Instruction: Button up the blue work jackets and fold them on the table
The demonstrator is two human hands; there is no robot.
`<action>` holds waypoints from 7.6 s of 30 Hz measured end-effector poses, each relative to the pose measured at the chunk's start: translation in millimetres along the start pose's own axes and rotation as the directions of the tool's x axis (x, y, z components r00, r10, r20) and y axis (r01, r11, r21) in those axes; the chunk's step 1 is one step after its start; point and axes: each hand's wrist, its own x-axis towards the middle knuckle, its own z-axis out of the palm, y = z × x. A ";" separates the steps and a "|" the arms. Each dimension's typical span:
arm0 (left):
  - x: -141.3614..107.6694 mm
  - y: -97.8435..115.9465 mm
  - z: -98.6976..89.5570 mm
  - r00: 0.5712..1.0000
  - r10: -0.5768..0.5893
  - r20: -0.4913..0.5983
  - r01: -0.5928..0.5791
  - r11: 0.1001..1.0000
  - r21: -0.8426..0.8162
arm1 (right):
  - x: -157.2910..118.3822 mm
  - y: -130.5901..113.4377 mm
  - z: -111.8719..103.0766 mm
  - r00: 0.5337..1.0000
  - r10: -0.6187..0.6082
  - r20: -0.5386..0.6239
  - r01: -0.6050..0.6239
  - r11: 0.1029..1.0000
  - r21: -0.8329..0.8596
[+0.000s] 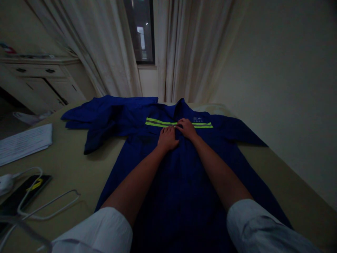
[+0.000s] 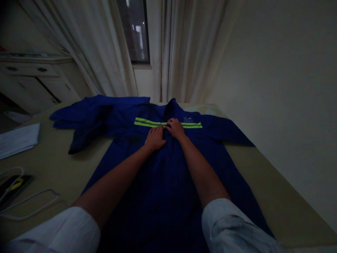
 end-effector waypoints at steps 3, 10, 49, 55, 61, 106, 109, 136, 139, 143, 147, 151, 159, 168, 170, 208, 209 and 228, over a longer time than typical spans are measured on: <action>-1.5 2.1 -3.2 1.000 -0.008 -0.001 0.008 1.000 0.004 | -0.6 -5.0 -3.1 0.999 0.011 0.038 -0.008 0.998 -0.056; -1.3 1.9 -3.8 1.000 -0.005 0.013 0.005 1.000 0.001 | -2.7 -1.5 -1.3 0.979 0.188 -0.082 -0.190 0.981 -0.025; -0.1 0.2 0.8 1.000 -0.003 -0.011 0.003 1.000 0.008 | -3.5 -6.9 -6.8 0.999 0.043 0.032 -0.041 0.996 -0.078; 0.1 -0.5 0.3 1.000 -0.004 -0.014 0.005 1.000 0.005 | -2.3 -2.9 -6.3 0.990 0.143 -0.020 -0.143 0.989 -0.047; -0.5 0.7 -0.5 1.000 -0.009 -0.010 0.009 1.000 0.004 | -3.5 -2.3 -6.0 0.991 0.132 -0.033 -0.133 0.990 -0.044; -5.0 2.2 -4.1 0.986 0.157 0.051 -0.158 0.987 0.012 | 10.1 5.9 -7.5 0.960 0.280 -0.018 -0.277 0.957 0.083; -6.2 2.3 -4.7 0.968 0.223 0.115 -0.227 0.973 0.026 | 10.7 2.1 -18.2 0.986 0.164 0.014 -0.164 0.986 0.041; 76.1 -32.0 2.9 0.953 0.126 0.275 -0.118 0.992 -0.048 | -19.5 -36.5 -54.3 0.948 -0.018 0.319 0.139 0.923 -0.359; 79.1 -33.3 -0.5 0.928 0.137 0.345 -0.125 0.991 -0.056 | -31.6 -43.4 -68.1 0.911 -0.144 0.385 0.254 0.934 -0.252; 72.3 -30.1 1.2 0.928 0.169 0.333 -0.165 0.985 -0.040 | -77.3 -70.6 -98.2 0.808 -0.348 0.475 0.416 0.908 -0.043; 60.0 -26.9 5.0 0.947 0.189 0.258 -0.201 0.979 0.020 | -147.8 -121.2 -140.9 0.652 -0.549 0.523 0.580 0.805 0.123; 52.2 -18.0 -3.4 0.955 0.158 0.250 -0.179 0.982 0.061 | -220.2 -176.3 -170.9 0.551 -0.649 0.524 0.647 0.729 0.223; -19.3 46.8 -9.3 0.979 0.002 0.202 -0.010 0.999 0.042 | -298.1 -216.8 -167.4 0.713 -0.550 0.434 0.585 0.808 0.061; -85.7 69.5 -23.0 0.999 0.002 0.034 -0.002 1.000 -0.015 | -367.5 -278.8 -142.8 0.799 -0.506 0.324 0.549 0.834 -0.051; -109.1 82.7 -42.3 0.999 0.050 -0.009 -0.051 0.997 -0.052 | -375.8 -274.4 -141.8 0.889 -0.367 0.273 0.403 0.911 -0.085; -372.1 95.5 -32.1 0.833 0.530 -0.158 -0.518 0.848 0.112 | -398.9 -272.3 -119.7 0.980 -0.015 -0.199 0.053 0.981 0.188; -372.2 95.2 -31.8 0.832 0.527 -0.173 -0.513 0.850 0.121 | -398.5 -273.2 -121.2 0.978 -0.022 -0.208 0.064 0.979 0.195; -346.5 87.0 -43.9 0.823 0.508 -0.252 -0.507 0.859 0.076 | -402.3 -279.7 -121.4 0.907 0.021 -0.421 0.058 0.983 0.174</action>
